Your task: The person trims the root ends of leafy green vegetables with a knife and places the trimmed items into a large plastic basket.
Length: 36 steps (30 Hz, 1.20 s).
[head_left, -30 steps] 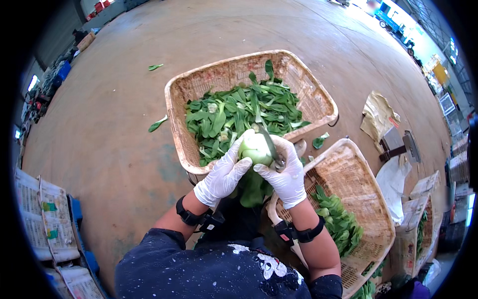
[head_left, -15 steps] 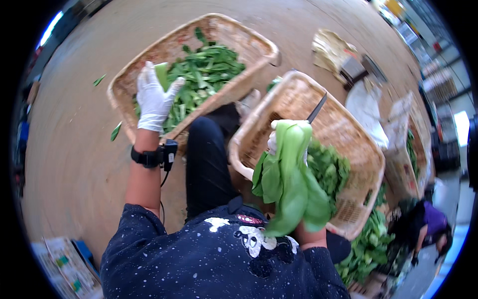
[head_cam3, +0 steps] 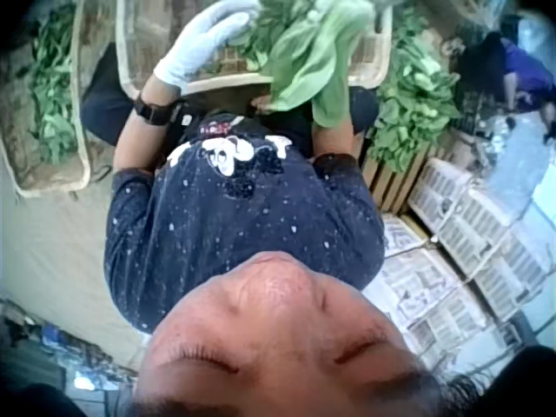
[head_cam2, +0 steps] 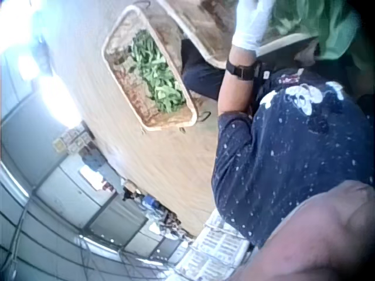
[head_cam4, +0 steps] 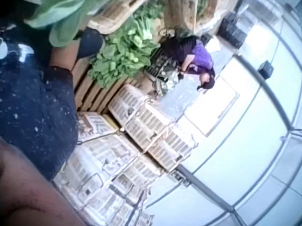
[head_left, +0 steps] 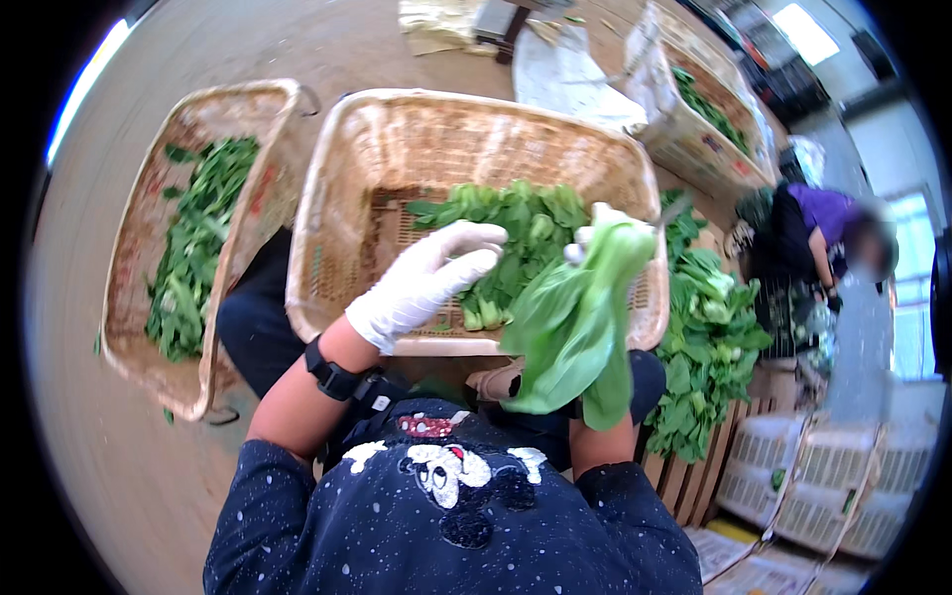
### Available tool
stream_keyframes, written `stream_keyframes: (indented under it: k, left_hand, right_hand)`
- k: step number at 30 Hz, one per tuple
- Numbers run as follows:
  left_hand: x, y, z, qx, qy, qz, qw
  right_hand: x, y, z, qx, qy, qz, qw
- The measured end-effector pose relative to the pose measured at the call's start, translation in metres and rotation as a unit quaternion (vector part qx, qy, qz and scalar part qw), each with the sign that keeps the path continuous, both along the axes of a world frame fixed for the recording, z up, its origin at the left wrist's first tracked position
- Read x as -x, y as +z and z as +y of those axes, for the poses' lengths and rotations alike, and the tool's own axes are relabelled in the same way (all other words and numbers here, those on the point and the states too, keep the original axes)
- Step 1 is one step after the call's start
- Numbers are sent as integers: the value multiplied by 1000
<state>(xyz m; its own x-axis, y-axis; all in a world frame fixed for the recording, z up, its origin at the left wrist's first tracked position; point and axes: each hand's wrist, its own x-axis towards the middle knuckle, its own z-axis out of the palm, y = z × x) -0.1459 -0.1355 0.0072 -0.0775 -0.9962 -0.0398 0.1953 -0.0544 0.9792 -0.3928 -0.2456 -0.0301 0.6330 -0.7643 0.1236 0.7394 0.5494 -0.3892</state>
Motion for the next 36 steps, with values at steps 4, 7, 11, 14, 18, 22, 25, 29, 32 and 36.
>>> stream_keyframes:
  k: [4, 7, 11, 14, 18, 22, 25, 29, 32, 36]
  left_hand:
    - [-36, -43, -53, -61, 62, -40, 995]
    - [-75, -105, -96, -191, 91, -168, 963]
    - [-85, -215, -159, -295, 13, -196, 935]
    - [-68, -303, -194, -343, -62, -169, 922]
    - [-12, -396, -214, -406, 16, -269, 873]
    - [27, -423, -210, -442, 263, -267, 815]
    - [29, -408, -194, -349, 289, -271, 849]
    - [9, -361, -164, -242, 219, -362, 873]
    - [-5, -320, -145, -116, 165, -277, 940]
    - [-28, -291, -138, -184, 114, -219, 951]
  right_hand:
    - [182, -14, -16, 4, -242, 263, 934]
    - [357, -50, -67, 16, -504, 489, 712]
    - [485, -66, -71, -149, -582, 497, 626]
    - [432, -30, -53, -123, -622, 267, 726]
    - [243, 4, -51, -120, -548, 183, 807]
    - [131, 0, -58, -147, -290, 226, 918]
    - [114, -11, -59, -110, -317, 360, 871]
    - [112, -12, -55, -86, -316, 473, 818]
    - [100, -7, -54, -23, -278, 511, 813]
    - [83, 1, -48, 21, -260, 514, 817]
